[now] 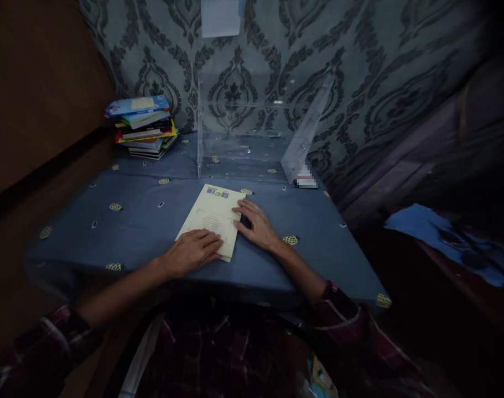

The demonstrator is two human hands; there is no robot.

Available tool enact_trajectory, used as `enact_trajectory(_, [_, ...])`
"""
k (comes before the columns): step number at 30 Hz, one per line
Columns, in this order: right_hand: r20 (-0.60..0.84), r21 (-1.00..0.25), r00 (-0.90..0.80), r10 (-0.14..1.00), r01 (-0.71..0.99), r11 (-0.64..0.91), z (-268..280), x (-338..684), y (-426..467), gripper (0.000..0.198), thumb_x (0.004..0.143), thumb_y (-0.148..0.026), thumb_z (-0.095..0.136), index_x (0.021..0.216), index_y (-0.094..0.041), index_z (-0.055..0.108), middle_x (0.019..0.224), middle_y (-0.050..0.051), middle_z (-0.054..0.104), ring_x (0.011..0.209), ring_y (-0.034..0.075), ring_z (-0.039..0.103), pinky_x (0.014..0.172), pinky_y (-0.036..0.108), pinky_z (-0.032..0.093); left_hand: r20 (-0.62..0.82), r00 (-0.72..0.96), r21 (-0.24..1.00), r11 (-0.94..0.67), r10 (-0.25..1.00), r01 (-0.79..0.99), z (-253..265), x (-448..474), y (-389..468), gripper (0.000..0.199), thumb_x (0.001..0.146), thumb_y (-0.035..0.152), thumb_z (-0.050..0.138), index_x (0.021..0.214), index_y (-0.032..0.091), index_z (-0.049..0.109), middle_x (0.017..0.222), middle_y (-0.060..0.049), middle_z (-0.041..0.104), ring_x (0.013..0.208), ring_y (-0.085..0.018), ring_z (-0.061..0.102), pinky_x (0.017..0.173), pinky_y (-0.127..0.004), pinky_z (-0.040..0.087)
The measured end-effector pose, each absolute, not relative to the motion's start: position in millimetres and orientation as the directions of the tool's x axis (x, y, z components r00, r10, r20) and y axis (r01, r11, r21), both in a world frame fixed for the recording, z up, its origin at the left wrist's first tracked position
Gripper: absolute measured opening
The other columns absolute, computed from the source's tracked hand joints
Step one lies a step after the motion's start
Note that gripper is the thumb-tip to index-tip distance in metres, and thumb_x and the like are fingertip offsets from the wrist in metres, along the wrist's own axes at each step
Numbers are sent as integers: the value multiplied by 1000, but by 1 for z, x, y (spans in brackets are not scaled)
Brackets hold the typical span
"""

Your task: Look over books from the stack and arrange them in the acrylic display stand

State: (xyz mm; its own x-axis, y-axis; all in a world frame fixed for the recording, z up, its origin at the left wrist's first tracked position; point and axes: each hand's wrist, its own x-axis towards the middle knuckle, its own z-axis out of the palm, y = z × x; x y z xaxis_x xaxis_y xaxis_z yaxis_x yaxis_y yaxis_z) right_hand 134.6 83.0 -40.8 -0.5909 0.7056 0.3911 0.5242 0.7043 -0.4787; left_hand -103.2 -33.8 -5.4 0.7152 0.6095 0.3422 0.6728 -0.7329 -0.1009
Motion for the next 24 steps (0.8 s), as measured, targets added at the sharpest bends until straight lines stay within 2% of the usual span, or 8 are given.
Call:
enact_trajectory(4, [380,-501,-623,684,483,718,-38,131,71,38,91,-35,56,123,-17,67,143,16,57,142,29,45,116,56,34,413,679,-74,-721,607,689,-1,-101,-38,29,107,30,41,113,16,65,108,-6,72,93,-17,66,78,-29,54])
enact_trajectory(6, [360,-519,-638,681,469,714,-37,129,62,39,92,-37,57,124,-17,67,144,17,57,143,29,44,117,56,32,405,666,-47,-713,626,699,4,-100,-41,29,106,31,42,112,16,66,106,-6,73,92,-18,66,76,-29,53])
enact_trajectory(10, [262,-518,-664,700,515,683,-28,122,39,49,92,-40,59,134,-15,61,153,20,46,148,31,35,119,59,26,318,664,74,-716,677,694,12,-104,-36,31,105,37,44,103,18,69,105,-6,72,95,-19,65,83,-31,52])
enact_trajectory(12, [205,-486,-681,703,553,677,-21,117,31,58,93,-42,58,142,-12,54,157,22,38,151,32,28,121,58,23,275,622,131,-670,733,731,11,-108,-22,30,104,38,45,106,19,69,110,-7,70,104,-20,63,90,-34,51])
enact_trajectory(16, [99,-443,-675,731,628,640,-6,110,36,67,96,-47,54,150,-9,43,161,23,29,154,32,18,123,57,18,230,302,141,-339,925,930,-2,-114,22,40,100,37,48,131,16,59,140,-16,55,129,-31,51,105,-47,44])
enact_trajectory(19, [49,-418,-592,805,719,555,-1,111,57,70,98,-48,51,152,-7,38,162,25,24,154,35,14,122,59,18,184,153,169,-184,971,968,-9,-114,47,49,100,39,41,140,13,51,142,-18,53,130,-32,51,108,-48,41])
enact_trajectory(22, [29,-411,-536,844,763,499,2,116,76,70,99,-44,52,153,-3,34,162,28,21,154,35,16,123,56,18,147,154,219,-184,977,958,-8,-115,56,51,100,41,36,140,14,50,136,-15,58,125,-32,54,109,-48,40])
enact_trajectory(24, [20,-426,-521,853,768,479,8,119,78,68,98,-42,54,151,-2,38,161,28,23,153,37,18,123,56,17,132,141,260,-171,981,950,-4,-116,57,53,98,44,36,139,15,51,134,-14,60,123,-31,55,111,-48,38])
